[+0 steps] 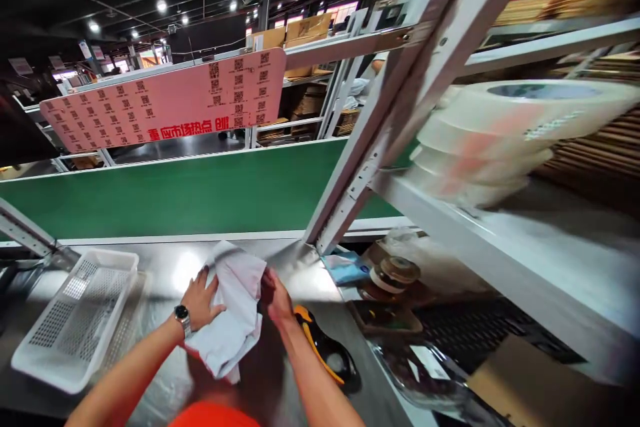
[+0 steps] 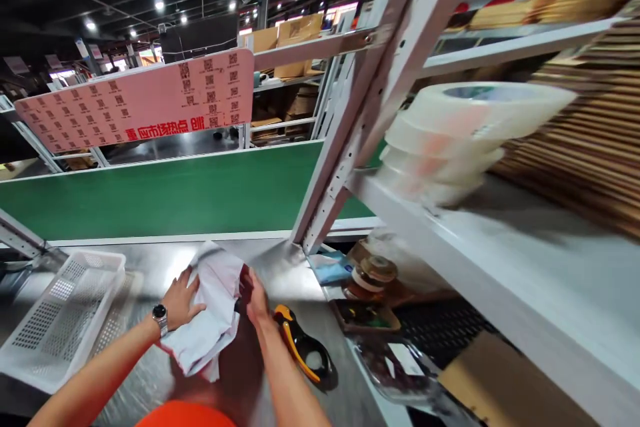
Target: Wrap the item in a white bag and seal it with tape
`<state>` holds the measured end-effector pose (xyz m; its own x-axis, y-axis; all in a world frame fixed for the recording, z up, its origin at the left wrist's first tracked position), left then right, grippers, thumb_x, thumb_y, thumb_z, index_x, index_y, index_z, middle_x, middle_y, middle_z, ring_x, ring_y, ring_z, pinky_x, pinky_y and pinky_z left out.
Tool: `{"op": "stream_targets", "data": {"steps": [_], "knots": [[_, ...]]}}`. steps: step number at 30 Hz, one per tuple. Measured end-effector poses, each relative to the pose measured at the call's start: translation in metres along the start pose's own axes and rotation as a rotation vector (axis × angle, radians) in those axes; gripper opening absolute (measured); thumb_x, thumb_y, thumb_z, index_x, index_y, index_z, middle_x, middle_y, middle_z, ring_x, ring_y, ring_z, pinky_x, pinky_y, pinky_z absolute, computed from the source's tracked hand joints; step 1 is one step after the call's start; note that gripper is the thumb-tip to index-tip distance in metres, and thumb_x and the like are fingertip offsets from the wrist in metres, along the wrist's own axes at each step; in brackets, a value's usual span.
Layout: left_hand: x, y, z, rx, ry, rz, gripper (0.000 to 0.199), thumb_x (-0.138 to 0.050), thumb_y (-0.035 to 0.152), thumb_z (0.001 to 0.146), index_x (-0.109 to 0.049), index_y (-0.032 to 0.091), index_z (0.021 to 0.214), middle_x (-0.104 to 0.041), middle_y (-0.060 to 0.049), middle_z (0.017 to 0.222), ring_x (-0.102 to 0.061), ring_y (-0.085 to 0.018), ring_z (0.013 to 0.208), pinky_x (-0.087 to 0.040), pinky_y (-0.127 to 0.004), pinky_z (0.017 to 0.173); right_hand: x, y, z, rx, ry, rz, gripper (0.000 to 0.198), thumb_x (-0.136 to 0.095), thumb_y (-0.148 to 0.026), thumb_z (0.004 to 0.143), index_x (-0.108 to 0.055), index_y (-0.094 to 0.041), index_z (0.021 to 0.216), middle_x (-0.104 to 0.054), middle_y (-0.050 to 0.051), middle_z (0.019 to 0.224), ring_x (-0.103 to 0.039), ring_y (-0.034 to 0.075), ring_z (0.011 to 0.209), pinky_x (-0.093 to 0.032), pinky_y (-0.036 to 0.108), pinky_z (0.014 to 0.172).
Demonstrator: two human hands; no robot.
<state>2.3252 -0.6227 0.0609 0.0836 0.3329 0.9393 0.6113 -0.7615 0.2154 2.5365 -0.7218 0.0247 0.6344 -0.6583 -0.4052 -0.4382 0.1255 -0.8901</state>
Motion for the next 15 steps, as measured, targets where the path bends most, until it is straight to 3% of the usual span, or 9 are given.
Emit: {"op": "stream_targets", "data": {"steps": [3,6,8,10,12,15], "knots": [[-0.002,-0.006,0.002,0.005,0.029,0.064,0.098,-0.073,0.061,0.106,-0.039,0.015,0.186,-0.016,-0.032,0.194,-0.028,-0.053,0.179,-0.032,-0.074,0.142,-0.007,-0.018,0.026,0.138,-0.038,-0.316,0.084,-0.086,-0.086,0.070,-0.078,-0.024,0.127,-0.085,0.014,0.134,-0.078,0.036,0.129,-0.064,0.053,0.115],[-0.006,-0.019,0.006,-0.013,0.070,0.125,0.097,-0.071,0.063,0.107,-0.039,0.016,0.186,-0.012,-0.032,0.194,-0.023,-0.052,0.181,-0.029,-0.075,0.142,-0.010,-0.023,0.052,0.213,-0.034,-0.750,0.056,-0.084,-0.067,0.077,-0.083,-0.024,0.113,-0.085,0.017,0.131,-0.075,0.039,0.131,-0.054,0.057,0.125],[-0.010,-0.035,0.010,-0.013,0.071,0.157,0.096,-0.073,0.061,0.108,-0.036,0.021,0.187,-0.011,-0.031,0.195,-0.019,-0.051,0.182,-0.026,-0.077,0.142,0.000,-0.012,0.065,0.157,-0.018,-0.834,0.040,-0.073,-0.061,0.080,-0.080,-0.024,0.092,-0.086,0.018,0.114,-0.077,0.039,0.122,-0.057,0.055,0.119],[-0.014,-0.055,0.015,-0.009,0.053,0.164,0.093,-0.074,0.060,0.108,-0.037,0.029,0.187,-0.011,-0.027,0.196,-0.017,-0.050,0.183,-0.025,-0.077,0.142,0.012,0.007,0.068,0.085,-0.026,-0.825,0.039,-0.067,-0.063,0.075,-0.073,-0.025,0.078,-0.084,0.017,0.099,-0.079,0.038,0.109,-0.063,0.051,0.103],[-0.018,-0.075,0.018,0.008,0.019,0.142,0.088,-0.076,0.060,0.107,-0.043,0.033,0.185,-0.014,-0.024,0.196,-0.017,-0.050,0.183,-0.025,-0.077,0.143,0.022,0.029,0.062,0.033,-0.044,-0.816,0.046,-0.060,-0.069,0.073,-0.071,-0.025,0.077,-0.083,0.014,0.089,-0.078,0.035,0.094,-0.064,0.046,0.087],[-0.025,-0.095,0.018,-0.013,-0.043,0.058,0.086,-0.084,0.056,0.102,-0.053,0.033,0.180,-0.019,-0.022,0.196,-0.018,-0.051,0.182,-0.025,-0.077,0.143,0.031,0.057,0.047,0.013,-0.027,-0.838,0.059,-0.051,-0.075,0.076,-0.074,-0.022,0.088,-0.084,0.015,0.089,-0.078,0.032,0.088,-0.064,0.043,0.083]]}}
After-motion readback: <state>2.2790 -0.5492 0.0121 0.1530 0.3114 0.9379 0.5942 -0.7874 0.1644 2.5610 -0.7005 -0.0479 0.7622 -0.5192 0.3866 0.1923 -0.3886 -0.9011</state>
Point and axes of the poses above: each hand's wrist, its own z-axis towards the middle knuckle, its own x-axis out of the back of the hand, y = z × x, the point moved 7 cm from there along z, towards the middle knuckle
